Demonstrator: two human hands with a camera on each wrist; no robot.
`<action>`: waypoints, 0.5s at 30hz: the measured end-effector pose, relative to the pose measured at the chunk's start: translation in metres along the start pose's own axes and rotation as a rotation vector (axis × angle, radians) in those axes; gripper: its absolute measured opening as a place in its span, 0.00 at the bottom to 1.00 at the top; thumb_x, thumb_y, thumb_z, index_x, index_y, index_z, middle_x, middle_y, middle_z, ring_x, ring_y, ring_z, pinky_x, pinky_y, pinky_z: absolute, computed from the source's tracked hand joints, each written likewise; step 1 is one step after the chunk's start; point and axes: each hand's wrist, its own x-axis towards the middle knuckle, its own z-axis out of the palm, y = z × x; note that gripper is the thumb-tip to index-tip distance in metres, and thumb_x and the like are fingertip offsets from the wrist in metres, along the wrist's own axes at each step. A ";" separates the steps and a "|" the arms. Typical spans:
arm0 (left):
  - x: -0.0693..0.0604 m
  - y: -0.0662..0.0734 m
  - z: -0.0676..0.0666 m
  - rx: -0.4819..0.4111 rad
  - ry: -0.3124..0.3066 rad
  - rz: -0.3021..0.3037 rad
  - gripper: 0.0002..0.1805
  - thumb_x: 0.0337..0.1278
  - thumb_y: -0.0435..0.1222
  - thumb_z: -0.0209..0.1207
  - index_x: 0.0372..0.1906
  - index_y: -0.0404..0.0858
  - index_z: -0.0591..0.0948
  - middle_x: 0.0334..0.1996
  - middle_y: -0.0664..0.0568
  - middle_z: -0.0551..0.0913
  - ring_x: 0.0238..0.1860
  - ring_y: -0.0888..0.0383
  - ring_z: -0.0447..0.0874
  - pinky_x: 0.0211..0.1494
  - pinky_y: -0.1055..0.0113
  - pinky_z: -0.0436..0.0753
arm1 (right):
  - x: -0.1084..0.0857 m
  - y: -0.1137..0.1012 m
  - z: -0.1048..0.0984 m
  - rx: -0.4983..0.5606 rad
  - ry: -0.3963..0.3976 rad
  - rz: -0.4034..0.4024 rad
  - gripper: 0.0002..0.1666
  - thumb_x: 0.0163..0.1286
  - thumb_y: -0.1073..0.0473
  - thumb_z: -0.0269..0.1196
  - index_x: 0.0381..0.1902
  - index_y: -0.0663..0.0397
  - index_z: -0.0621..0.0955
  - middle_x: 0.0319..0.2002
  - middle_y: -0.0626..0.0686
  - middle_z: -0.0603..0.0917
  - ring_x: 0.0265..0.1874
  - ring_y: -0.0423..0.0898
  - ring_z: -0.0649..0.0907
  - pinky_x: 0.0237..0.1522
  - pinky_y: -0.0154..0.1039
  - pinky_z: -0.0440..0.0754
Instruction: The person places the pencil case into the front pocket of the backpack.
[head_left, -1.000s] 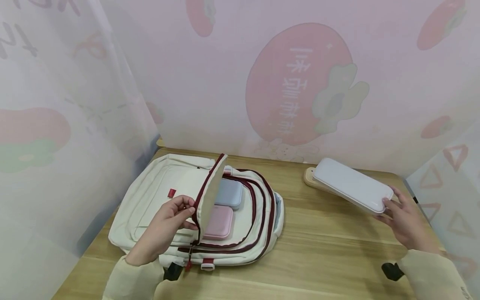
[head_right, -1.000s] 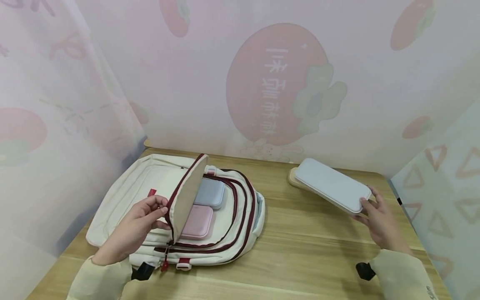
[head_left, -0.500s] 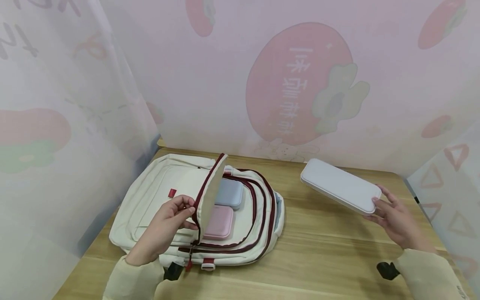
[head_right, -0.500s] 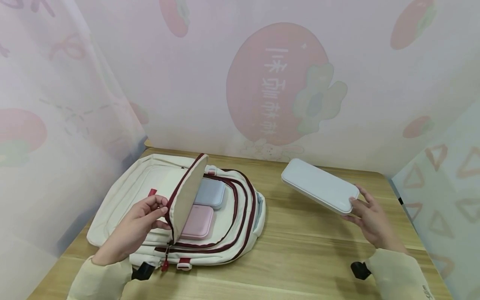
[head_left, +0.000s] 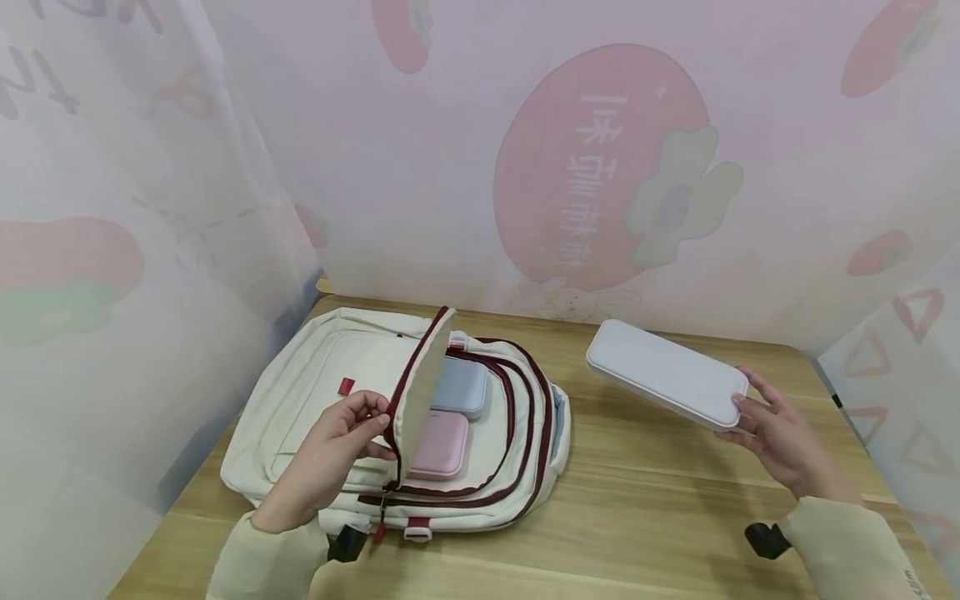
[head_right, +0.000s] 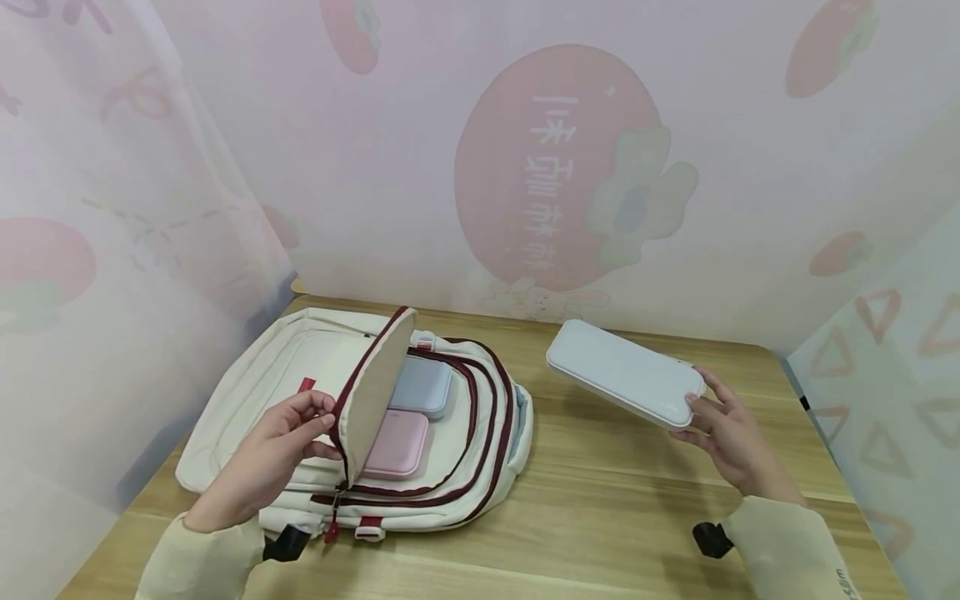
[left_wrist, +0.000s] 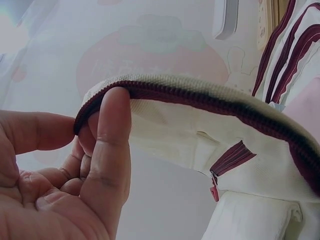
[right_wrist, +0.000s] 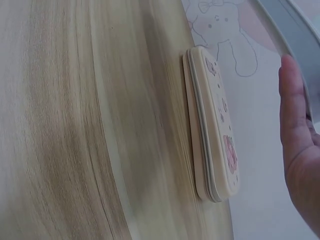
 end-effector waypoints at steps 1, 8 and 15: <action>0.000 0.000 0.000 0.000 0.001 0.002 0.05 0.78 0.25 0.48 0.48 0.23 0.69 0.39 0.45 0.71 0.40 0.58 0.76 0.39 0.60 0.90 | 0.000 0.000 0.001 -0.001 -0.004 0.001 0.25 0.82 0.69 0.50 0.62 0.31 0.75 0.48 0.46 0.85 0.41 0.45 0.88 0.39 0.40 0.90; 0.000 -0.001 0.000 -0.007 -0.004 0.013 0.06 0.78 0.25 0.48 0.48 0.23 0.69 0.39 0.45 0.72 0.40 0.58 0.77 0.39 0.60 0.90 | 0.005 0.003 0.014 -0.043 -0.080 0.012 0.27 0.84 0.68 0.48 0.65 0.30 0.77 0.51 0.46 0.83 0.42 0.45 0.88 0.41 0.40 0.89; 0.001 0.000 0.000 -0.010 -0.006 0.023 0.06 0.78 0.25 0.47 0.48 0.22 0.69 0.38 0.45 0.72 0.40 0.58 0.77 0.39 0.60 0.90 | 0.007 0.006 0.025 -0.083 -0.111 0.043 0.28 0.85 0.66 0.47 0.65 0.24 0.76 0.54 0.44 0.81 0.44 0.44 0.87 0.42 0.40 0.89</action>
